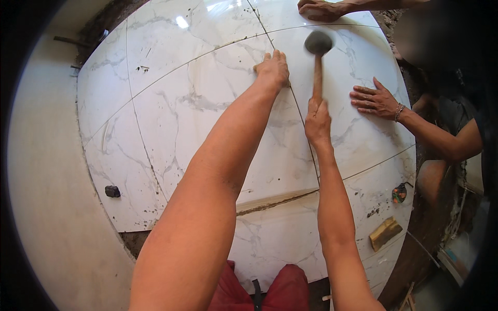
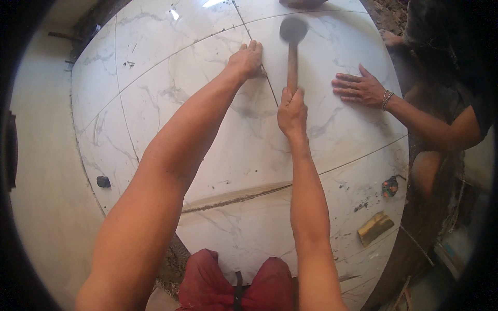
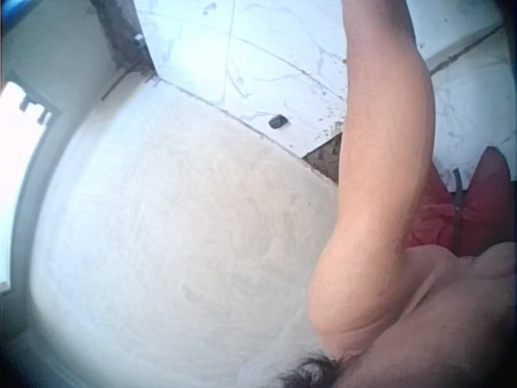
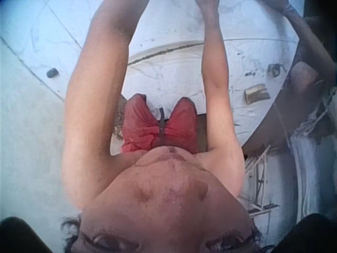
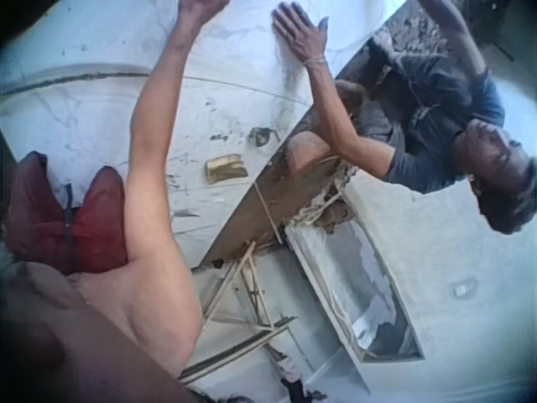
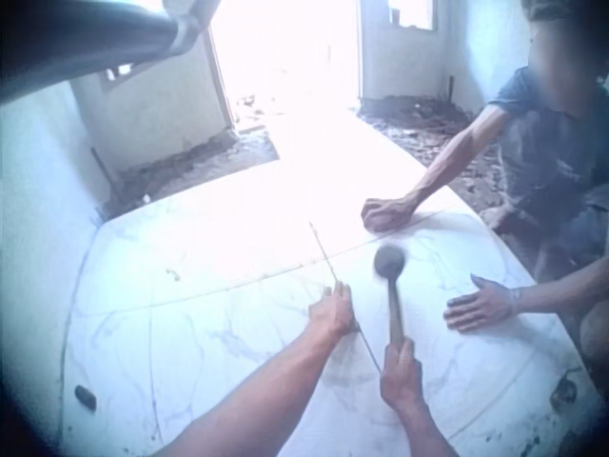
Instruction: The person spreads cement on the floor using a trowel, places a large white marble-patterned tile, and taps it into place with a rubber mallet. They adjust the tile alignment and clean excess cement from the edges.
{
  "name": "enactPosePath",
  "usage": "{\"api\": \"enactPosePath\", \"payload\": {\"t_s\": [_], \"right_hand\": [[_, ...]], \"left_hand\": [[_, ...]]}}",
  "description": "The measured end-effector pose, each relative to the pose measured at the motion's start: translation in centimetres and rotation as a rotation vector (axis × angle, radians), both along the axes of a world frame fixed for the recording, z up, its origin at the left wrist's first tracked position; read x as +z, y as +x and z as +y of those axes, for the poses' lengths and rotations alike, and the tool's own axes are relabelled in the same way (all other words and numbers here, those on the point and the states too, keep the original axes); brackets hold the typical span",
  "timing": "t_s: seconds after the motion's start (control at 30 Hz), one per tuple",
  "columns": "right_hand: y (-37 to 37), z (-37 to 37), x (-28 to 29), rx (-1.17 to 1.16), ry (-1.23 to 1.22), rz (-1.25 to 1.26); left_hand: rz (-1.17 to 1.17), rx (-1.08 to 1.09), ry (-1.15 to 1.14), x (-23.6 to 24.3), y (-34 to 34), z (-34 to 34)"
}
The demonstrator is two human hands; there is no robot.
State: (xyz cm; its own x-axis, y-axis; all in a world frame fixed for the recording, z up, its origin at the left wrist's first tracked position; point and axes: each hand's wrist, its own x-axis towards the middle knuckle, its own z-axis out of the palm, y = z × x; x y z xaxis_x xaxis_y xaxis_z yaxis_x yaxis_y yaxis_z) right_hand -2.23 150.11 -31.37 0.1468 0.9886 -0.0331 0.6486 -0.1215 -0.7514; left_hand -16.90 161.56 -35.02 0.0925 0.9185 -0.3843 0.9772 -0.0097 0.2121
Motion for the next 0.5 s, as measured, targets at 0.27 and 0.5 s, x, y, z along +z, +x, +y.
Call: {"api": "enactPosePath", "payload": {"t_s": [0.27, 0.5], "right_hand": [[0.4, -1.2, 0.3, -0.076, 0.003, 0.177], [-0.2, -0.4, 4.8, -0.055, 0.252, 0.414]], "left_hand": [[0.010, -0.006, -0.025, 0.1, 0.1, 0.1], [0.020, 0.035, -0.043, 0.7, -0.4, 0.0]]}}
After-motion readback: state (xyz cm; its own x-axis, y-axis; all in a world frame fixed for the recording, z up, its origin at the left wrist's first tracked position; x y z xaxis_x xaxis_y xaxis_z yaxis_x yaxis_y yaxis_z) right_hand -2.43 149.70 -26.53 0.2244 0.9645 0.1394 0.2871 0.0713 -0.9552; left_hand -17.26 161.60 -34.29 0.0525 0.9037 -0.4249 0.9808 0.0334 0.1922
